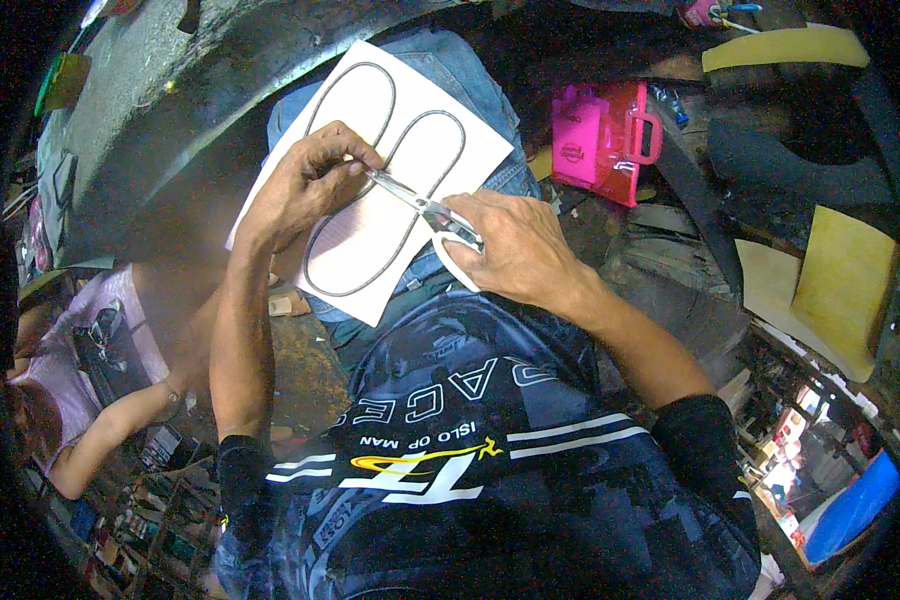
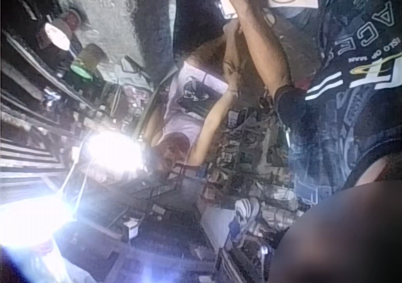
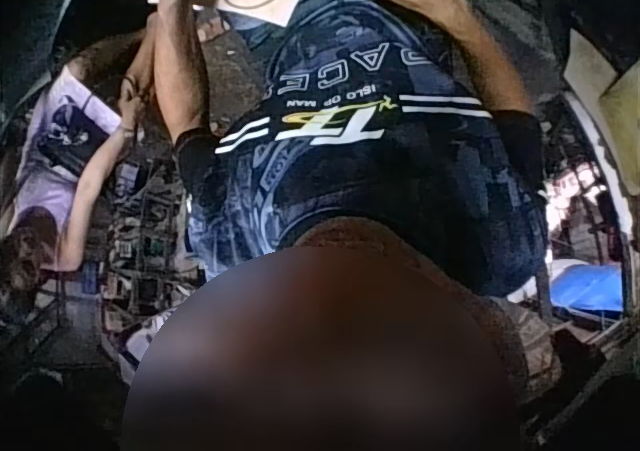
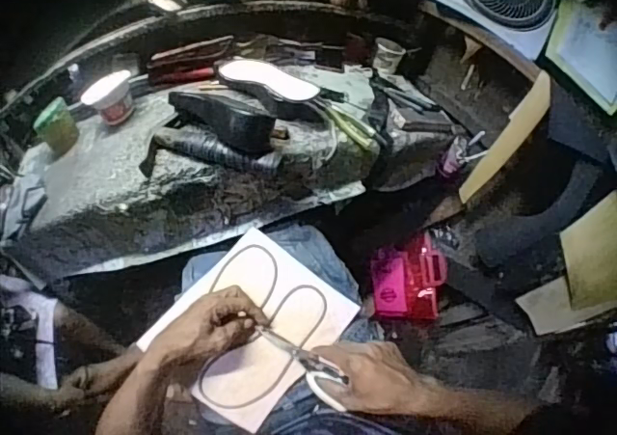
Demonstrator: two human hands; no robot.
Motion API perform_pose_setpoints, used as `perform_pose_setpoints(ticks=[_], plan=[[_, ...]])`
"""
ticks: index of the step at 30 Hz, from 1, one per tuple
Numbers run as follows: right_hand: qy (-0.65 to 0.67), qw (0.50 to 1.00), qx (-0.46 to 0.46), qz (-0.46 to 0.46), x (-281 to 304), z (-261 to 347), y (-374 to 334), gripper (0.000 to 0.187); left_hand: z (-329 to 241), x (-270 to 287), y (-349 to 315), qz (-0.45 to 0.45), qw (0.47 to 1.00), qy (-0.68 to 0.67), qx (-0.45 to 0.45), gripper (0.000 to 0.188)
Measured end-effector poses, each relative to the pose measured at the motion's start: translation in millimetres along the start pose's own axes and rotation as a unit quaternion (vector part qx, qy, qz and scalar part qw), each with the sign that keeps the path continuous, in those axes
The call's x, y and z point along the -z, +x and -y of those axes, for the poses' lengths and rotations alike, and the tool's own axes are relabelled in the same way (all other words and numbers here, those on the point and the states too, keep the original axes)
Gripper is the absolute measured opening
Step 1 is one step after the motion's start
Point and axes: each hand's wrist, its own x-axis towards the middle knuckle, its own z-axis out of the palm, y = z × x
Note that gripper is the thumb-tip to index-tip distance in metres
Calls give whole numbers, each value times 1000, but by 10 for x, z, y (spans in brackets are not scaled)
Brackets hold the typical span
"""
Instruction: The person traces the outline of a shoe sole onto a sheet of paper using a pen, then uses a hammer to press the traced lines into the paper. The person then picks up a shoe sole from a shelf and places it on the paper.
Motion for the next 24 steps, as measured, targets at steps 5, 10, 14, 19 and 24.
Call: perform_pose_setpoints(ticks=[5, 10, 14, 19, 24], plan=[[-3, 1000, 13, 0, -64, -44, 8, 37, 28, -18, 15, -8, 999, 27, -26, 17], [-41, 998, 37, 26, -122, -117, 23, 38, 31, -22, 15, 2, 1000, 17, -19, 16], [-18, 998, 66, 17, -161, -188, -3, 40, 2, -24, 1, -7, 1000, 0, 23, 18], [-2, 986, 119, -116, 44, -365, 21, 46, -36, -46, -144, -151, 987, -47, 24, 22], [-102, 903, 106, -405, 1051, -641, 613, 46, -82, -188, -410, -194, 972, -42, 123, 20]])
